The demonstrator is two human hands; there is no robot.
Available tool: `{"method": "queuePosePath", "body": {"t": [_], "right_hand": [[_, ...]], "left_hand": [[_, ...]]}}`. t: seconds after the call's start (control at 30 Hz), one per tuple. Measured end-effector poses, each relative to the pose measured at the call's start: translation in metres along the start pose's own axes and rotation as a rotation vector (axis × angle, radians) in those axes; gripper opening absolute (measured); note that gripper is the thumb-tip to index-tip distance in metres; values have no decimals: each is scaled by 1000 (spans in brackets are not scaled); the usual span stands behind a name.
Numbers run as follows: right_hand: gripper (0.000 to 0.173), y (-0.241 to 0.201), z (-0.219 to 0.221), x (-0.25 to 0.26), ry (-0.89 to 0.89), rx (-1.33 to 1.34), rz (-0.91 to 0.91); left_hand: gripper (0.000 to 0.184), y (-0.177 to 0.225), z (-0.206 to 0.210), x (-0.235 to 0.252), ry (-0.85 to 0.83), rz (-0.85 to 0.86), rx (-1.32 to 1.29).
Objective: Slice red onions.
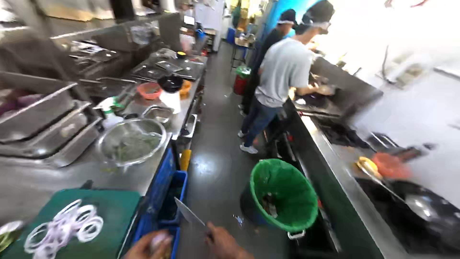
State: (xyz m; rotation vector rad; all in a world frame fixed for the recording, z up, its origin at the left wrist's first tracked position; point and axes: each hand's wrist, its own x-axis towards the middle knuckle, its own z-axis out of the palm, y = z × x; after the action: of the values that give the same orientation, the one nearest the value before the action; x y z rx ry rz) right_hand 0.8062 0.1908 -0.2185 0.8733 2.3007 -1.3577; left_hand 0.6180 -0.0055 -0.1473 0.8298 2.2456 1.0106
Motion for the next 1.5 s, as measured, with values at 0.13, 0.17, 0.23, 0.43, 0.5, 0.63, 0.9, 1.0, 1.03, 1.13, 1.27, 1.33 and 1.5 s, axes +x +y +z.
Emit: {"method": "queuePosePath", "body": {"t": [0.13,0.17,0.23,0.43,0.5,0.63,0.9,1.0,1.03,1.13,1.27,1.33,1.5], "right_hand": [[42,51,-17,-2,32,96,64],[40,63,-22,-3,52,114,70],[40,81,-34,-6,74,144,88],[44,83,-66,-15,-15,-5,102],[48,58,-66,-7,-86,-92,7],[40,1,-37,18,-207,-189,-212],[38,-130,61,40,-394,-346,-337],[38,-187,95,42,-336,-542,-416],[38,-203,105,43,-307,-632,-427],[41,-244,128,51,-277,-859,-370],[48,-258,145,73,-349,-1019,-290],[52,-253,149,81,-390,-1034,-278],[44,-261,141,77,-399,-1047,-288]], "left_hand": [[83,101,104,39,-219,134,-172],[79,105,109,42,-183,165,-157],[62,88,93,36,-51,219,-66],[76,-33,-11,-52,394,-314,509],[80,-51,-32,-87,404,-610,485],[60,-107,-57,-126,377,-679,456],[53,-162,-70,-139,756,-348,14],[59,-177,-66,-120,964,-150,-211],[59,-186,-63,-112,997,-109,-209],[54,-208,-54,-92,1039,-56,-176],[42,-213,-52,-90,1045,-29,-190],[25,-214,-50,-93,1051,-17,-219],[29,-211,-47,-92,1089,-27,-253]]}}
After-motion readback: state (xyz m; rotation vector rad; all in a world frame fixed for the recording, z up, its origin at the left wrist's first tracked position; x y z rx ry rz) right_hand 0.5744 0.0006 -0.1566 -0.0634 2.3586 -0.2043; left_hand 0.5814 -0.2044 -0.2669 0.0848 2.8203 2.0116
